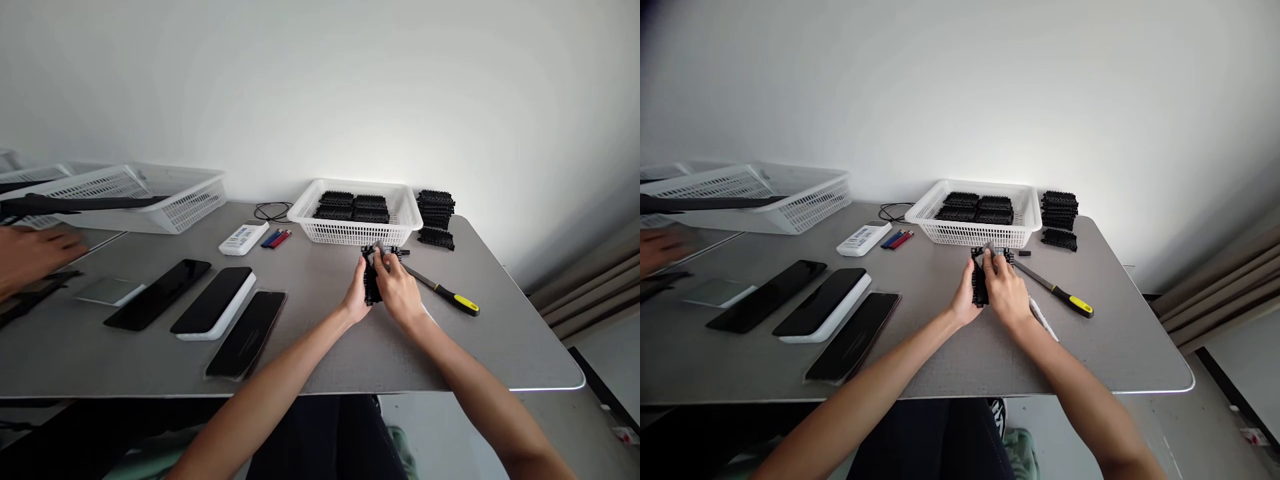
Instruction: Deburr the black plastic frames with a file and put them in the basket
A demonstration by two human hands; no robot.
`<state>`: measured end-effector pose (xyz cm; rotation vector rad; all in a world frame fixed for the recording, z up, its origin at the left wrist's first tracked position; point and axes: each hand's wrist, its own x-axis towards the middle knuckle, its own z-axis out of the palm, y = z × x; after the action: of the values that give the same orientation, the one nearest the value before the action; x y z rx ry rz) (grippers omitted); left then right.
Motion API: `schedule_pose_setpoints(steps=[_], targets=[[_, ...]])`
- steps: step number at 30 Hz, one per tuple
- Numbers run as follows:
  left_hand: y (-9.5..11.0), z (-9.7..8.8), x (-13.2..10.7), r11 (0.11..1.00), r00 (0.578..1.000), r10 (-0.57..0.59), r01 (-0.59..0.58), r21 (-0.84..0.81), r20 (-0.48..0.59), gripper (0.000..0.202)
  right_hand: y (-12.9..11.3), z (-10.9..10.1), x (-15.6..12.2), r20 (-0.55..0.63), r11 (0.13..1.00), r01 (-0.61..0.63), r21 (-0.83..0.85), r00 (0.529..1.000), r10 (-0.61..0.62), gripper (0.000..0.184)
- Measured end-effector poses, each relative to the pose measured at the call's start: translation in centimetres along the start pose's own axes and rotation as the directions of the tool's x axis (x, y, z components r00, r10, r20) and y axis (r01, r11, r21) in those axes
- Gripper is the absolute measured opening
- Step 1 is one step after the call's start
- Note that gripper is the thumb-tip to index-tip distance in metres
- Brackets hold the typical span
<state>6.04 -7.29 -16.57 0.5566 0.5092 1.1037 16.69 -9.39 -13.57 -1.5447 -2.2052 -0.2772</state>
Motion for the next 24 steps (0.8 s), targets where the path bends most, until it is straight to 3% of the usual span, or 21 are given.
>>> schedule_pose_setpoints(steps=[13, 19, 22, 24], targets=[[0.2, -0.4, 0.3, 0.999, 0.997, -0.042, 0.042, 0.009, -0.072, 0.058, -0.3, -0.6, -0.2, 0.132, 0.999, 0.028, -0.032, 0.991, -0.024, 0.056], [2.5, -1.2, 0.8, 0.999, 0.962, 0.022, -0.033, -0.034, -0.273, 0.061, -1.5, -0.5, -1.0, 0.263, 0.989, 0.145, 0.023, 0.954, -0.146, 0.048], [3.3, -1.1, 0.8, 0.998, 0.966, 0.051, -0.058, -0.021, -0.254, 0.061, -1.0, -0.5, -1.2, 0.226, 0.986, 0.141, 0.084, 0.961, -0.157, 0.035], [3.3, -0.8, 0.7, 0.998, 0.983, 0.06, -0.064, -0.021, -0.176, 0.063, -0.2, -0.4, -1.1, 0.112, 0.988, 0.088, 0.127, 0.988, -0.102, 0.032]])
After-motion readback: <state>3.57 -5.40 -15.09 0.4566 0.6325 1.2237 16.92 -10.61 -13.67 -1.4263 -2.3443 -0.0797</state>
